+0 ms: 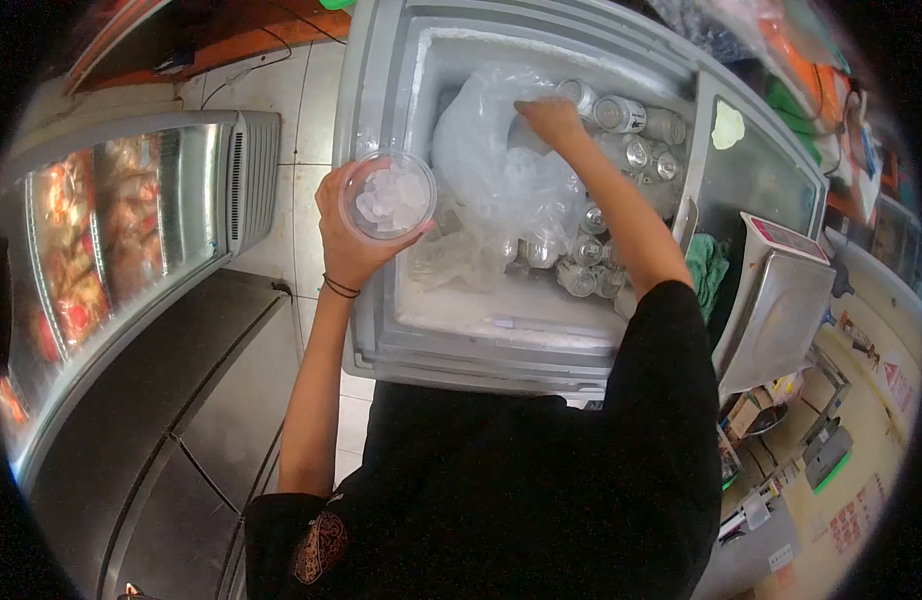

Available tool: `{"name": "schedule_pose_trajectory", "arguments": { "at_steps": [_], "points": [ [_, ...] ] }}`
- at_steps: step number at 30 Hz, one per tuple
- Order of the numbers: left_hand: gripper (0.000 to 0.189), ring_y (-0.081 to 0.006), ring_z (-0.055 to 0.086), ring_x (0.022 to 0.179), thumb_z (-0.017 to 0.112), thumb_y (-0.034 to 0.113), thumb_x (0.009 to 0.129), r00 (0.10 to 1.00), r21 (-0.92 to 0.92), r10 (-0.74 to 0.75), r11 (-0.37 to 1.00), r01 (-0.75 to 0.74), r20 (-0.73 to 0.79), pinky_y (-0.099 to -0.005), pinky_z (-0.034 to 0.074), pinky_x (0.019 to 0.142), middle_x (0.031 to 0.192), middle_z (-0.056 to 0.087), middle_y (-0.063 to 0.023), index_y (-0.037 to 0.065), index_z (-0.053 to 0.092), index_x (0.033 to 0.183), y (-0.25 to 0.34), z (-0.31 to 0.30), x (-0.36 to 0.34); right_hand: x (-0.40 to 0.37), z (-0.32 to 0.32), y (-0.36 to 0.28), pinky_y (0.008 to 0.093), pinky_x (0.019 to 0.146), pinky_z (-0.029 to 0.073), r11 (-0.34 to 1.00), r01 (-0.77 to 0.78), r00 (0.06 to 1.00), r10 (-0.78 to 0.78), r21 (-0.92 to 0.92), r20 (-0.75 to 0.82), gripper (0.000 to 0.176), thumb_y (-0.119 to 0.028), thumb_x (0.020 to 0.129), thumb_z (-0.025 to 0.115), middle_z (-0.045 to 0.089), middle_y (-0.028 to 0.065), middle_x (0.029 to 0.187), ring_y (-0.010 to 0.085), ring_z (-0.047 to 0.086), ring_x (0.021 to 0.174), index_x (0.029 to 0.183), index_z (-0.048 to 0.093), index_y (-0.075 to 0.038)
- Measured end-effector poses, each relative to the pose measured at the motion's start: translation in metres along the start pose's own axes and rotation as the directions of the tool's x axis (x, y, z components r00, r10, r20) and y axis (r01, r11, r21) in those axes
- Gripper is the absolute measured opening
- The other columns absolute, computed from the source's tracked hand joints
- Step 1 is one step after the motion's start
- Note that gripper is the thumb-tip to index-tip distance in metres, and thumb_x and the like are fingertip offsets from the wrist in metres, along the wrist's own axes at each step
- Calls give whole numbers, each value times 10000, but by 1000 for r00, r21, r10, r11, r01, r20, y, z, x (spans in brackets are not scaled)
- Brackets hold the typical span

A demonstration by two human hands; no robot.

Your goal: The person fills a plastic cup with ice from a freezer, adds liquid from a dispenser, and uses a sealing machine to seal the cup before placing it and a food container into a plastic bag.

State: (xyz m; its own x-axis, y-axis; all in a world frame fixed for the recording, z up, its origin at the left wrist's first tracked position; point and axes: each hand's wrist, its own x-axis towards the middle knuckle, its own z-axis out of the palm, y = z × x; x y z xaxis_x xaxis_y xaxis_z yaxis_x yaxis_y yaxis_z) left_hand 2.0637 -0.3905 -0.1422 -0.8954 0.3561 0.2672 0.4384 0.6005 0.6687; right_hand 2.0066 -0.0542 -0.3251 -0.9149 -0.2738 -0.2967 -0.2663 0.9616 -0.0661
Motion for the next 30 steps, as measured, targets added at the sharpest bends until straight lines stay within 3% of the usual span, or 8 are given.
{"name": "schedule_pose_trajectory", "arguments": {
  "at_steps": [4,7,10,15,21,24,27,30],
  "points": [
    [837,-270,445,1134,895,394,528,998,28,5,1000,-7,67,-390,356,977,1173,549,-56,67,515,1198,1,-2,1,-5,-10,-34,400,728,543,900,-36,625,359,-434,693,303,-172,801,628,683,104,1068,302,675,917,1094,680,-114],
    [830,-267,445,1133,892,395,529,999,-49,-28,998,29,21,-395,346,985,1163,549,-52,70,521,1197,-1,0,-1,-10,24,-64,417,755,540,840,-498,666,529,-213,526,275,-159,787,633,668,141,1100,331,670,930,1044,703,-93],
    [734,-255,499,1022,886,356,529,999,-29,8,1000,-9,-47,-391,366,927,1104,565,-35,92,567,1135,0,-1,1,2,56,-72,419,795,526,992,-120,706,53,46,706,309,-161,773,630,658,131,1131,310,637,1034,1068,696,-97],
    [788,-260,468,1075,888,375,531,1000,-40,-10,999,10,-7,-391,347,964,1143,557,-41,83,539,1173,-2,-2,-1,-2,57,-91,396,721,538,964,-247,846,166,98,506,247,-189,755,594,696,172,951,313,681,893,924,727,-67],
    [783,-266,462,1082,889,369,529,1000,-45,-9,999,8,-13,-395,348,968,1145,560,-40,87,543,1172,-1,-1,0,1,27,-47,380,585,521,770,-612,566,268,180,780,174,-172,735,566,667,135,698,259,662,608,746,678,-40],
    [731,-271,484,1035,887,351,529,999,-57,-1,998,-2,-37,-399,362,938,1115,557,-42,96,575,1139,1,0,1,30,240,30,382,409,437,801,-319,792,-69,507,607,152,-69,636,652,559,135,528,228,566,437,519,561,-35],
    [722,-271,483,1049,885,351,530,1000,-43,6,999,-7,-31,-401,361,938,1115,557,-45,96,582,1134,3,0,2,38,74,-49,353,428,458,494,-714,695,411,496,590,188,-184,777,612,612,85,602,227,598,466,661,611,-37],
    [757,-269,469,1096,889,375,527,1000,3,11,1000,-11,3,-400,364,953,1138,545,-62,89,568,1149,4,0,2,49,47,-34,294,352,407,-86,-733,652,198,675,732,213,-203,819,607,599,101,597,194,573,441,691,605,-33]
  ]
}}
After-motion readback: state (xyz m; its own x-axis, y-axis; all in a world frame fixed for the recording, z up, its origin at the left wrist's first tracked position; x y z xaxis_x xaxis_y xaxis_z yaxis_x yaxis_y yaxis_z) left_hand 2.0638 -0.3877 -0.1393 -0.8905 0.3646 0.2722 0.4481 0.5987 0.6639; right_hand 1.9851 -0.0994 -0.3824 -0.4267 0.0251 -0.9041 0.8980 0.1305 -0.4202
